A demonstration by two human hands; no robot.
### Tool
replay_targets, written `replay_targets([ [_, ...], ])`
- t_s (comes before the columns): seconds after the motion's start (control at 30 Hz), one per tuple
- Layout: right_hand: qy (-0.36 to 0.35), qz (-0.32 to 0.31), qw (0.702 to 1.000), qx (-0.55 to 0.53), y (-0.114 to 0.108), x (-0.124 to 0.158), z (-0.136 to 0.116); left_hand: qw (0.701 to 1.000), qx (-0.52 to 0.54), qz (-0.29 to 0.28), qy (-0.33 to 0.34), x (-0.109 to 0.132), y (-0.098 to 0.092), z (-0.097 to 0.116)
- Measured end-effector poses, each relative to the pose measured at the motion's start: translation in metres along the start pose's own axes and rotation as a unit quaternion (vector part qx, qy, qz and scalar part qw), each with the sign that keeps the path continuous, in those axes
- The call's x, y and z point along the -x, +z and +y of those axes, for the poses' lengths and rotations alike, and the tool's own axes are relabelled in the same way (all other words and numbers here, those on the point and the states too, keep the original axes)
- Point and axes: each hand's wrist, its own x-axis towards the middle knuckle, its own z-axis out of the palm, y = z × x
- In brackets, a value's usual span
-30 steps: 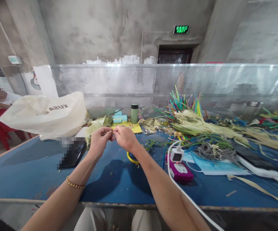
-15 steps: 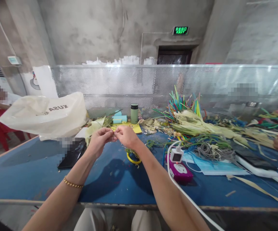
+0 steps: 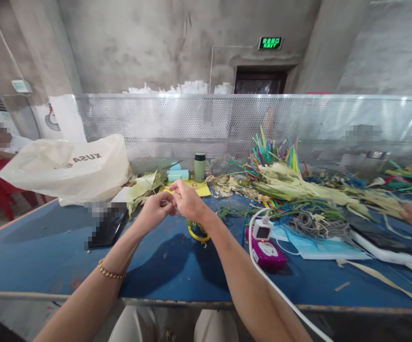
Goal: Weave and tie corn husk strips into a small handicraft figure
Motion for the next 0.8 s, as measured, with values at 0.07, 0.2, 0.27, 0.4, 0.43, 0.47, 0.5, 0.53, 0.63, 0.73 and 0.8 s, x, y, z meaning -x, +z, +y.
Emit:
replay_targets([
  [0.07,-0.005,-0.005,1.0,0.023,0.001,0.0,0.001,0.999,-0.03,-0.008,0.025,-0.001,-0.001,-0.002],
  [0.2,-0.028,0.001,0.996,0.088,0.004,0.002,-0.003,0.992,-0.102,0.029,0.074,-0.002,-0.002,-0.001],
  [0.27,-0.04,0.006,0.992,0.122,0.005,0.005,-0.011,0.988,-0.113,0.057,0.093,-0.003,-0.002,0.0],
  [0.4,-0.079,0.028,0.967,0.242,-0.001,0.008,-0.026,0.99,-0.08,0.07,0.092,-0.002,-0.002,0.003],
  [0.43,-0.084,0.046,0.959,0.266,-0.005,0.008,-0.027,0.994,-0.055,0.06,0.073,-0.002,-0.002,0.004],
  [0.47,-0.087,0.067,0.954,0.279,-0.008,0.008,-0.025,0.997,-0.029,0.049,0.051,-0.002,-0.002,0.003],
  [0.5,-0.088,0.086,0.952,0.28,-0.012,0.007,-0.022,0.999,-0.005,0.04,0.03,-0.003,-0.002,0.003],
  [0.53,-0.092,0.096,0.953,0.271,-0.014,0.005,-0.017,0.999,0.014,0.035,0.014,-0.003,-0.002,0.002],
  [0.63,-0.11,0.059,0.963,0.239,-0.017,0.002,-0.002,0.999,0.026,0.037,0.006,-0.004,-0.002,-0.001],
  [0.73,-0.111,0.027,0.96,0.254,-0.012,0.0,0.005,0.999,0.009,0.041,0.015,-0.004,-0.003,-0.002],
  [0.8,-0.11,0.028,0.957,0.268,-0.009,0.0,0.005,0.999,-0.002,0.04,0.02,-0.004,-0.003,-0.002],
])
